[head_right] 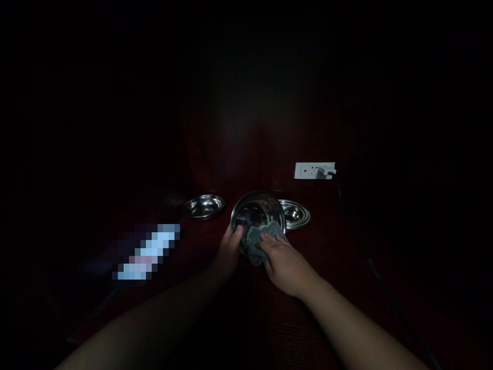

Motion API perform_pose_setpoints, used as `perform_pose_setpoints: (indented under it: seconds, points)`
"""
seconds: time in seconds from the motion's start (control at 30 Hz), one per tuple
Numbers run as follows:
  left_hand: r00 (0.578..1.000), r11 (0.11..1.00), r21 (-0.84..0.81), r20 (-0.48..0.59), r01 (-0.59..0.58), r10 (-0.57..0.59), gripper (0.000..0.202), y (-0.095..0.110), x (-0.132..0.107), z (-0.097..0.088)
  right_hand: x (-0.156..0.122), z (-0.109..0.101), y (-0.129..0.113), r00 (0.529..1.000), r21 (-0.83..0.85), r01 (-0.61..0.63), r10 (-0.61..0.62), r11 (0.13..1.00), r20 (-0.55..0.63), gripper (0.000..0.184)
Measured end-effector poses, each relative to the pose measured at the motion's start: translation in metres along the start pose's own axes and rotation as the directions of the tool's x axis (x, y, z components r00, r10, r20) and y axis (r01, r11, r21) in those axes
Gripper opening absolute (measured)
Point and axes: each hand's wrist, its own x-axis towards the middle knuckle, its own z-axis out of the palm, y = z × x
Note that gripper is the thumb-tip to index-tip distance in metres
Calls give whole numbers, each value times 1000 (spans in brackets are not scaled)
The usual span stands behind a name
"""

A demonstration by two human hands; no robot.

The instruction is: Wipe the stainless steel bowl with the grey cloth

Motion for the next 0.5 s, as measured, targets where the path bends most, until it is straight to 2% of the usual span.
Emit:
perform_pose_setpoints:
  seconds: [0.27, 0.5]
  points:
    - [997, 996, -47, -21, 71, -72, 46, -2, 0, 0, -4, -4, -7, 992, 178, 126, -119, 976, -52, 55]
    - [992, 980, -157, 45, 120, -114, 48, -1, -1, 4, -5, 1, -8, 981, 256, 188, -167, 948, -99, 61]
